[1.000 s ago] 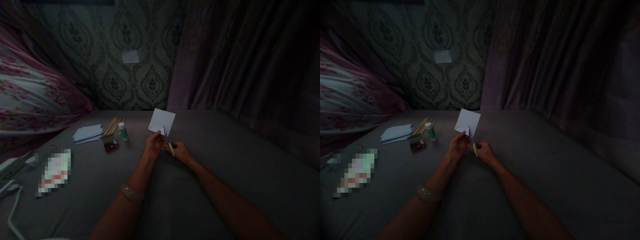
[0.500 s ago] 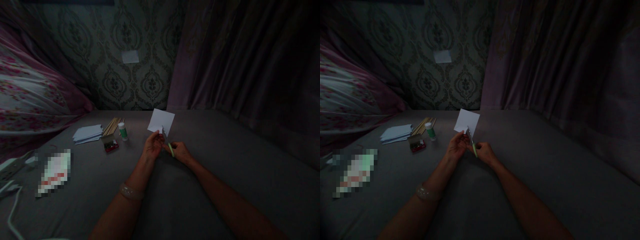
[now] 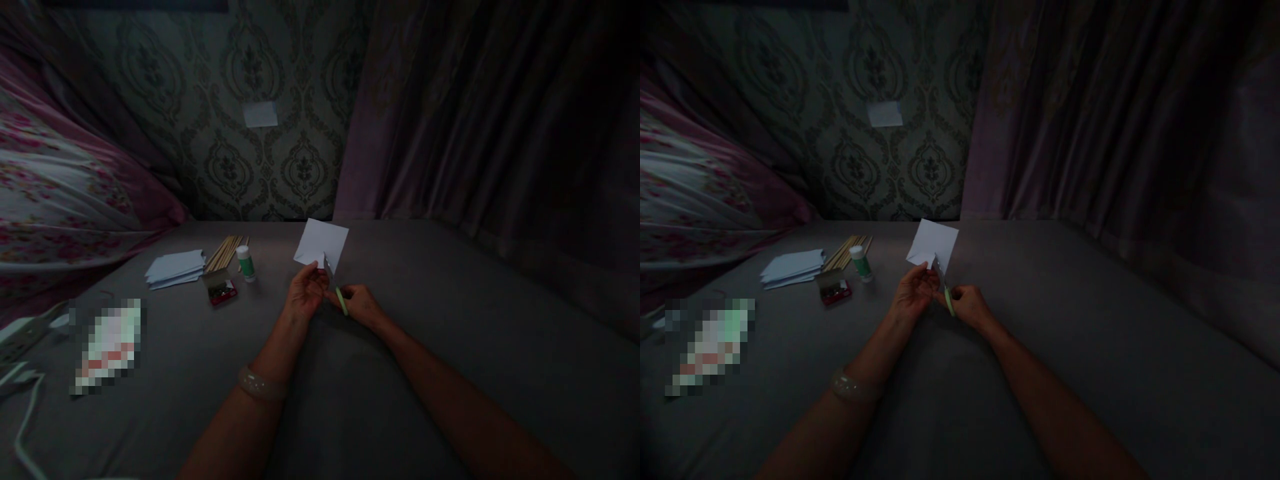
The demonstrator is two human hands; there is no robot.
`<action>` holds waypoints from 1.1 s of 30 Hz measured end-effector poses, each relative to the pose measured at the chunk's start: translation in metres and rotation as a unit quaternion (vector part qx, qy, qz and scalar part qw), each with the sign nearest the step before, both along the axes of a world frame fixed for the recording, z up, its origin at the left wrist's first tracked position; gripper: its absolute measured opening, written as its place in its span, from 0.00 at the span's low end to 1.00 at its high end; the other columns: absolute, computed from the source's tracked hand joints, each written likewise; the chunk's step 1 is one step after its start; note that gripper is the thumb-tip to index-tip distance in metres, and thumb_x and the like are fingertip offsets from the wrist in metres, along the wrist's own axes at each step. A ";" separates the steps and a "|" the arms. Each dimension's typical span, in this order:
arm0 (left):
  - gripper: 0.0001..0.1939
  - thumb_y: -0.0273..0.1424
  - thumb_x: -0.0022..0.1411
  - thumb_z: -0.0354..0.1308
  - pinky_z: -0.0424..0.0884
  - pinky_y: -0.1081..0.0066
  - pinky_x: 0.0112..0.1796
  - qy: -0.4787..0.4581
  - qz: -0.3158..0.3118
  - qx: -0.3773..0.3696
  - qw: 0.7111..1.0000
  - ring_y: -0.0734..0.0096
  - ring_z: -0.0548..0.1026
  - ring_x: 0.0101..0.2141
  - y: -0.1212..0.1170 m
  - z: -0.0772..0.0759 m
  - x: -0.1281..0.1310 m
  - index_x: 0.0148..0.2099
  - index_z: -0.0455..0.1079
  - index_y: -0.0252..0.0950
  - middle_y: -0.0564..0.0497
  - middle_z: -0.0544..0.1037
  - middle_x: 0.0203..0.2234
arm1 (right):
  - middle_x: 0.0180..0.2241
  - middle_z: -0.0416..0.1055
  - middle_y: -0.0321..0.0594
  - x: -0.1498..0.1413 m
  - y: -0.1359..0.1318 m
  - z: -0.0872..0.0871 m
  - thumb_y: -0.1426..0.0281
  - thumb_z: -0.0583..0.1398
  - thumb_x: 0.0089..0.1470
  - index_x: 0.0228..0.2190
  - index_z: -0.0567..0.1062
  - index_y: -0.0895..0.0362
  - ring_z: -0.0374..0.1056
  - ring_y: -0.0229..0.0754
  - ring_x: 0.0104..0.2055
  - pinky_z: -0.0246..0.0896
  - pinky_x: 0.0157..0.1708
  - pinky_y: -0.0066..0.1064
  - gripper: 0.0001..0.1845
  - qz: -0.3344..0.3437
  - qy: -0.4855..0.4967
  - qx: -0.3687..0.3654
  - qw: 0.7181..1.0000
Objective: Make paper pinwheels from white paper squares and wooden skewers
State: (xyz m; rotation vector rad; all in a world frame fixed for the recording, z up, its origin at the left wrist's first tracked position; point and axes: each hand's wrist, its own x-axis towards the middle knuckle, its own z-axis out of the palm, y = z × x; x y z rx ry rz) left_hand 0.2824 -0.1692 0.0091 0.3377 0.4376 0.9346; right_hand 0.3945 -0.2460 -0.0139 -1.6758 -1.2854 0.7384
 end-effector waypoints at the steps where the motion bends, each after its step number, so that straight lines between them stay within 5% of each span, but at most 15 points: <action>1: 0.07 0.19 0.48 0.61 0.66 0.77 0.24 0.008 0.012 0.002 1.000 0.80 0.70 0.20 0.001 -0.001 0.000 0.25 0.68 0.33 0.55 0.72 0.17 | 0.16 0.62 0.33 0.000 0.000 -0.001 0.48 0.61 0.40 0.15 0.67 0.58 0.55 0.33 0.20 0.48 0.21 0.27 0.25 0.011 -0.001 0.004 1.000; 5: 0.08 0.21 0.45 0.63 0.64 0.76 0.25 0.026 0.091 0.002 0.995 0.80 0.71 0.20 0.009 -0.005 -0.002 0.25 0.66 0.35 0.57 0.73 0.17 | 0.17 0.63 0.34 -0.002 -0.002 -0.003 0.51 0.60 0.44 0.17 0.68 0.58 0.58 0.35 0.22 0.49 0.23 0.27 0.23 0.032 -0.052 0.025 0.998; 9: 0.11 0.22 0.43 0.64 0.64 0.77 0.26 0.057 0.147 0.012 0.987 0.80 0.71 0.20 0.019 -0.009 -0.006 0.25 0.64 0.36 0.59 0.72 0.18 | 0.18 0.63 0.34 0.001 -0.002 -0.002 0.49 0.59 0.44 0.18 0.68 0.58 0.58 0.35 0.23 0.50 0.24 0.28 0.24 -0.032 -0.036 0.069 0.996; 18: 0.10 0.24 0.40 0.64 0.67 0.74 0.26 0.140 0.122 0.120 0.975 0.76 0.71 0.21 0.010 -0.014 0.006 0.28 0.67 0.35 0.55 0.75 0.21 | 0.18 0.64 0.33 0.034 0.006 -0.002 0.47 0.63 0.37 0.22 0.75 0.58 0.58 0.35 0.22 0.51 0.24 0.28 0.25 -0.197 0.176 0.144 0.954; 25: 0.15 0.31 0.37 0.68 0.65 0.73 0.25 0.192 0.102 0.198 0.956 0.72 0.71 0.24 0.009 -0.023 0.006 0.31 0.73 0.34 0.51 0.76 0.25 | 0.23 0.71 0.36 0.041 0.006 0.000 0.48 0.65 0.35 0.21 0.75 0.57 0.60 0.34 0.23 0.52 0.25 0.27 0.24 -0.181 0.290 0.181 0.922; 33: 0.22 0.34 0.34 0.71 0.67 0.72 0.29 0.219 0.126 0.230 0.940 0.69 0.73 0.27 0.009 -0.023 0.006 0.36 0.74 0.35 0.49 0.78 0.28 | 0.16 0.62 0.30 0.033 0.005 -0.001 0.54 0.68 0.33 0.17 0.69 0.57 0.54 0.32 0.20 0.49 0.22 0.27 0.21 -0.132 0.323 0.150 0.925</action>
